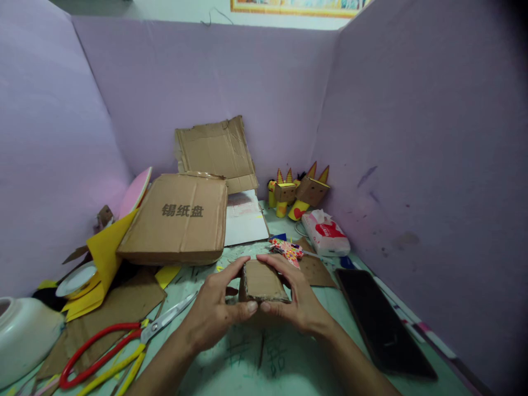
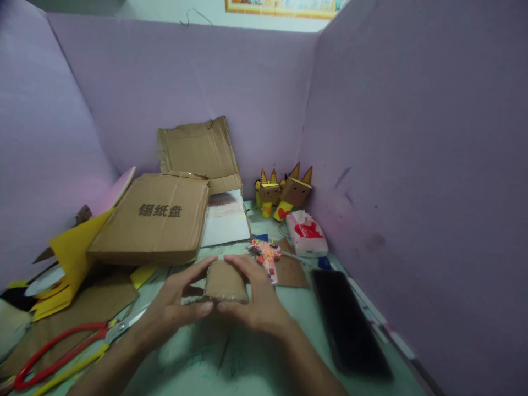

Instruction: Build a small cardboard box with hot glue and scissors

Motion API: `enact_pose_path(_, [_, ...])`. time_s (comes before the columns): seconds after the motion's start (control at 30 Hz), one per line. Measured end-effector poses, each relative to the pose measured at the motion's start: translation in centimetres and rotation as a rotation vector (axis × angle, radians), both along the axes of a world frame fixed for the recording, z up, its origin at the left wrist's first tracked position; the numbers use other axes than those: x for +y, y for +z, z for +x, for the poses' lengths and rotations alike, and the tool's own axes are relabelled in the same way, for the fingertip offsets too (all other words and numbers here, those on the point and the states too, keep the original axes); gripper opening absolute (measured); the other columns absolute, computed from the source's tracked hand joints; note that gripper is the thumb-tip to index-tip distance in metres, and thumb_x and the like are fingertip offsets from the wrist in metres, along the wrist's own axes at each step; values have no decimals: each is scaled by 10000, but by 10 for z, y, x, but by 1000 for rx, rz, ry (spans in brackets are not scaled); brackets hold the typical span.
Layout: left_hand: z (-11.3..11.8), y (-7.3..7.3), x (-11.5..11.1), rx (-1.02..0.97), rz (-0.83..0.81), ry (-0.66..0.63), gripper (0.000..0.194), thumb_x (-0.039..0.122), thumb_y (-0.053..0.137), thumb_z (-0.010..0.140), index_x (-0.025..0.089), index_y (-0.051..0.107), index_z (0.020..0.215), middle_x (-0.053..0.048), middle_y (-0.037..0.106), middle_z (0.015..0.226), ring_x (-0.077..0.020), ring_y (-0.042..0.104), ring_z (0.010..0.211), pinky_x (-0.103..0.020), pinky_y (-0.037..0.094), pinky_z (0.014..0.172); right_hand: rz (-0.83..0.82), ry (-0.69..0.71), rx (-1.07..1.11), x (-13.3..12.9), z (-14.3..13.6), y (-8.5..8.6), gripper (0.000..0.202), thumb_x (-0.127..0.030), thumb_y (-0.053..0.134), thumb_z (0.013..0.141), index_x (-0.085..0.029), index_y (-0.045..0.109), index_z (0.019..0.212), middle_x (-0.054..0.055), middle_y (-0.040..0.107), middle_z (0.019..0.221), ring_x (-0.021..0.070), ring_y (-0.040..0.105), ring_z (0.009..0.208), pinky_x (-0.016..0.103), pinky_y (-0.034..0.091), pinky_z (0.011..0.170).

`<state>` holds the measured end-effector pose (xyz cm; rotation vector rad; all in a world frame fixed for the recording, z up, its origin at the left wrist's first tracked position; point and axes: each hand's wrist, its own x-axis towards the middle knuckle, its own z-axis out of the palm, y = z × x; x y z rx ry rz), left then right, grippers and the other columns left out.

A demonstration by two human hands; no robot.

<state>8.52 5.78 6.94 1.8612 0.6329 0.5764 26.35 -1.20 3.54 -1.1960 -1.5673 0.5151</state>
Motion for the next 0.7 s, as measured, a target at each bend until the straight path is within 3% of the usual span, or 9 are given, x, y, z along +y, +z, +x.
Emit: enact_pose_path(0.7, [-1, 3, -2, -14, 28, -7, 670, 403, 638, 680, 197, 492, 1301, -65, 593, 1232, -294, 533, 1121, -354, 480, 864, 22, -28, -20, 0, -1, -1, 700, -589, 671, 661, -181, 527, 1210, 124, 562, 1161, 286, 524, 1094, 400, 434, 902])
